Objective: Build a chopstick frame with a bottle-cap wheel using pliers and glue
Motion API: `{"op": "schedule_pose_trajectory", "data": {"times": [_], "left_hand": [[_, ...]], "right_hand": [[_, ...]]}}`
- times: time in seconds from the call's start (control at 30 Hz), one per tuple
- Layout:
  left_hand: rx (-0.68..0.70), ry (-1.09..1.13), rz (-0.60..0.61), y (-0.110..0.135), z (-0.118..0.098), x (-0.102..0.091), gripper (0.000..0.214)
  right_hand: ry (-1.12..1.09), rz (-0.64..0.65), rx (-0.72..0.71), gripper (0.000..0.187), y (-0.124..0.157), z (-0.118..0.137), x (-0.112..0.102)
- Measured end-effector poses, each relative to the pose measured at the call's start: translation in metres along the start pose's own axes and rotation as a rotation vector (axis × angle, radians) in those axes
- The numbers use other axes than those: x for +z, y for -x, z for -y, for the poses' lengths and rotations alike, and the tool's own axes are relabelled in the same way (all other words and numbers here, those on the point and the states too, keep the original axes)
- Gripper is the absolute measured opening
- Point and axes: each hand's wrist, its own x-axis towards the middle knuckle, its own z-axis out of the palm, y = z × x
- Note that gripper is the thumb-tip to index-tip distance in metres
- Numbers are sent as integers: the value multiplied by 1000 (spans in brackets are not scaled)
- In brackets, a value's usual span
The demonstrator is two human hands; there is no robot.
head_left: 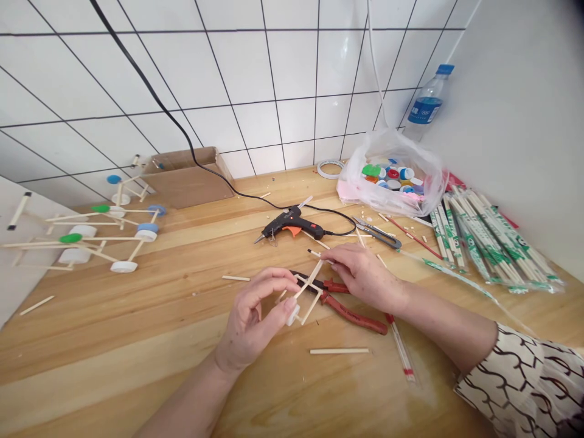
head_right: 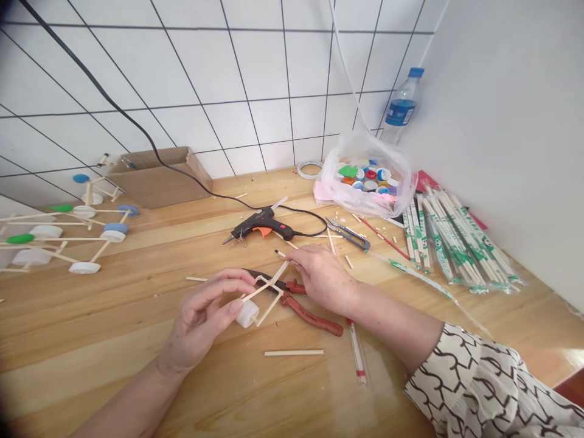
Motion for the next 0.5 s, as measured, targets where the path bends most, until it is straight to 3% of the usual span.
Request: {"op": "schedule_pose_trajectory", "data": {"times": [0.5], "left_hand": [[-12, 15, 6, 1, -1, -1, 11]], "right_hand": [[-4, -7, 3, 28, 0, -1, 1]]}}
